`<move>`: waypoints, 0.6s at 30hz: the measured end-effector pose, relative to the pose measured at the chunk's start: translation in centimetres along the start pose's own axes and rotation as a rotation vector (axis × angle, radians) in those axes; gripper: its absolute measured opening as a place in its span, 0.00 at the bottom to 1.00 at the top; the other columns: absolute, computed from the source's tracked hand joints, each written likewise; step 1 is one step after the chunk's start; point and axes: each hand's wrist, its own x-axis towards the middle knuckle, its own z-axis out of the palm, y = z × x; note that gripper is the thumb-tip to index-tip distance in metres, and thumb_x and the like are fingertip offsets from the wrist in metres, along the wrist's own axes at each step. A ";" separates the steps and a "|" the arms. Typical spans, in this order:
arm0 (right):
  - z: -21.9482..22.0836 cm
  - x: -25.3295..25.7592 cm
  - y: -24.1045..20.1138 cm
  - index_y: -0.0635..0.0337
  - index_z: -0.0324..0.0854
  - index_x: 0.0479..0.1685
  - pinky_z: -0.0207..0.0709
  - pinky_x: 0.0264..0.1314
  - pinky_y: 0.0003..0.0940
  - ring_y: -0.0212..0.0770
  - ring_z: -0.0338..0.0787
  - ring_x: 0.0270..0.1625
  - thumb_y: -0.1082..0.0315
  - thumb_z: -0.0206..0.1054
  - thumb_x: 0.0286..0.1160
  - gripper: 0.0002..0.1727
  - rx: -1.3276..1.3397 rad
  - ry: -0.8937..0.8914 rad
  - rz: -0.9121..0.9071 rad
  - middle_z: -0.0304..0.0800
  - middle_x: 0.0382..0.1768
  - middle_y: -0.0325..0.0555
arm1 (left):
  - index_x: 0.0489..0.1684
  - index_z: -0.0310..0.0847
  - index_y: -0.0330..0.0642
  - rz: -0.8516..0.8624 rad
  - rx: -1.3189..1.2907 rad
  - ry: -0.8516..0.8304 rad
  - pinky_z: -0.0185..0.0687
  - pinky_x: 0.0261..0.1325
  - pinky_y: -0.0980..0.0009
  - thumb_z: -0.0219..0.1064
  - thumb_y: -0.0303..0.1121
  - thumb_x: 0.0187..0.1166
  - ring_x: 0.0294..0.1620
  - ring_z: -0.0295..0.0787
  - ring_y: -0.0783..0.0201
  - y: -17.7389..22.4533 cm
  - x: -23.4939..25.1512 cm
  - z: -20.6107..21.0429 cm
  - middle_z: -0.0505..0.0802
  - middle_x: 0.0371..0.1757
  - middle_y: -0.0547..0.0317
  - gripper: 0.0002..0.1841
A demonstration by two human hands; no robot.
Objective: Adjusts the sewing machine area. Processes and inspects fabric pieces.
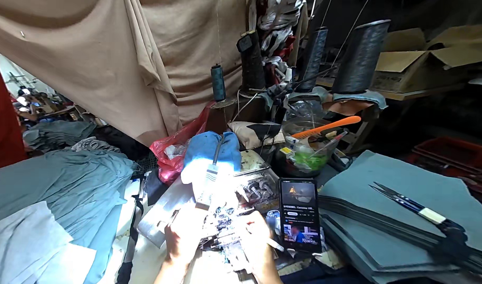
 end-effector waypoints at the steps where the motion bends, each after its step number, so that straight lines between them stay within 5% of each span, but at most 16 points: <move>1: 0.2 0.0 0.2 0.67 0.84 0.34 0.82 0.40 0.18 0.23 0.87 0.34 0.75 0.75 0.61 0.07 -0.029 -0.027 0.015 0.88 0.29 0.41 | 0.29 0.94 0.36 0.007 0.008 -0.001 0.92 0.39 0.58 0.71 0.35 0.69 0.32 0.97 0.55 -0.2 0.1 -0.1 0.96 0.30 0.50 0.11; 9: 0.0 -0.2 1.0 0.61 0.78 0.27 0.80 0.34 0.20 0.25 0.84 0.28 0.81 0.70 0.65 0.07 0.247 -0.105 0.196 0.84 0.24 0.36 | 0.31 0.95 0.42 0.123 0.110 -0.055 0.81 0.61 0.43 0.72 0.35 0.68 0.52 0.92 0.41 0.2 1.4 -0.5 0.96 0.44 0.47 0.08; 15: -2.3 0.1 -1.8 0.58 0.72 0.33 0.78 0.25 0.24 0.32 0.83 0.21 0.76 0.47 0.87 0.13 0.946 -0.172 0.877 0.82 0.20 0.43 | 0.40 0.94 0.38 0.039 0.169 -0.194 0.75 0.65 0.36 0.76 0.33 0.68 0.56 0.89 0.37 0.6 2.2 -1.1 0.95 0.46 0.43 0.10; 18: -2.1 0.0 -3.0 0.61 0.72 0.34 0.80 0.26 0.24 0.33 0.84 0.22 0.77 0.49 0.88 0.12 0.954 -0.089 0.781 0.84 0.22 0.45 | 0.35 0.92 0.37 0.047 0.137 -0.139 0.77 0.63 0.37 0.75 0.28 0.67 0.51 0.90 0.41 0.3 2.9 -1.7 0.94 0.40 0.46 0.05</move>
